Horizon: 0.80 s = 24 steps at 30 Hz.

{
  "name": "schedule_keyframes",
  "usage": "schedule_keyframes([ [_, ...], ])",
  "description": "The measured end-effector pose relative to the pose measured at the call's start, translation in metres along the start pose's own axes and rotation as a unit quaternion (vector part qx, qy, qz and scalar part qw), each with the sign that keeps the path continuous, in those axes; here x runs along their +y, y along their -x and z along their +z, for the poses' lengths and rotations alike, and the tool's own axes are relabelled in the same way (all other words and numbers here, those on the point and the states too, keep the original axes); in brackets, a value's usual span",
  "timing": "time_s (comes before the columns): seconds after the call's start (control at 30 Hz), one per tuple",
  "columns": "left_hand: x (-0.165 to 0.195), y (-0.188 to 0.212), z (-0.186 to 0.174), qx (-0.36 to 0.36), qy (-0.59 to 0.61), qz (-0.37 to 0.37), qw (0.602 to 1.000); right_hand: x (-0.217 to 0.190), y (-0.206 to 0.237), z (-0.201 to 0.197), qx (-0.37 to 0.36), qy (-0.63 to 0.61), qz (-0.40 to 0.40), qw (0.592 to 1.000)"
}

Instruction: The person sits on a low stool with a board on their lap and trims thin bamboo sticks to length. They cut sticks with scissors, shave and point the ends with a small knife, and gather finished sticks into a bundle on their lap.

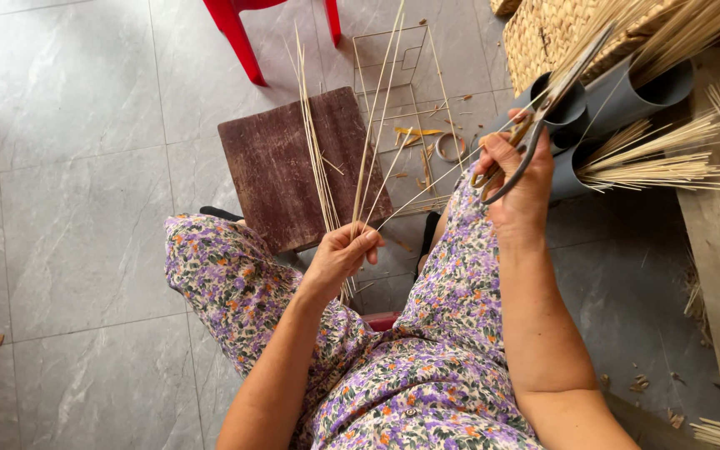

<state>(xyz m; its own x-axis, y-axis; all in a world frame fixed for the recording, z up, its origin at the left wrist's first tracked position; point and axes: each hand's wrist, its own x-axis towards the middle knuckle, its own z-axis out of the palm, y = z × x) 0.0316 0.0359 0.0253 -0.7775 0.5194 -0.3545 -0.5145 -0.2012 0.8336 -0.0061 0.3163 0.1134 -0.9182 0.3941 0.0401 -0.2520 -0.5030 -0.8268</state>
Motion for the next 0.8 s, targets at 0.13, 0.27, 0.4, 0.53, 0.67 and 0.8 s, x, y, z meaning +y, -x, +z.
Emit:
schedule_keyframes([
  [0.13, -0.003, 0.004, -0.009, 0.014, -0.028, 0.0, 1.0, -0.008, -0.006, -0.017, 0.018, 0.011, -0.01, 1.0],
  [0.27, -0.003, 0.014, -0.017, 0.018, -0.081, 0.021, 0.996, -0.009, -0.008, -0.031, 0.062, 0.042, -0.005, 0.997],
  [0.4, 0.002, 0.03, -0.029, 0.034, -0.121, 0.049, 0.991, 0.001, -0.024, -0.052, 0.035, 0.008, -0.044, 0.998],
  [0.53, 0.007, 0.046, -0.049, 0.067, -0.121, 0.059, 0.989, 0.018, -0.043, -0.088, 0.025, 0.011, -0.069, 0.997],
  [0.67, 0.014, 0.062, -0.072, 0.123, -0.101, 0.035, 0.987, 0.024, -0.056, -0.121, 0.018, -0.016, -0.098, 0.995],
  [0.8, 0.021, 0.066, -0.078, 0.214, 0.005, 0.101, 0.972, 0.013, -0.054, -0.127, 0.022, -0.002, -0.125, 0.992],
])
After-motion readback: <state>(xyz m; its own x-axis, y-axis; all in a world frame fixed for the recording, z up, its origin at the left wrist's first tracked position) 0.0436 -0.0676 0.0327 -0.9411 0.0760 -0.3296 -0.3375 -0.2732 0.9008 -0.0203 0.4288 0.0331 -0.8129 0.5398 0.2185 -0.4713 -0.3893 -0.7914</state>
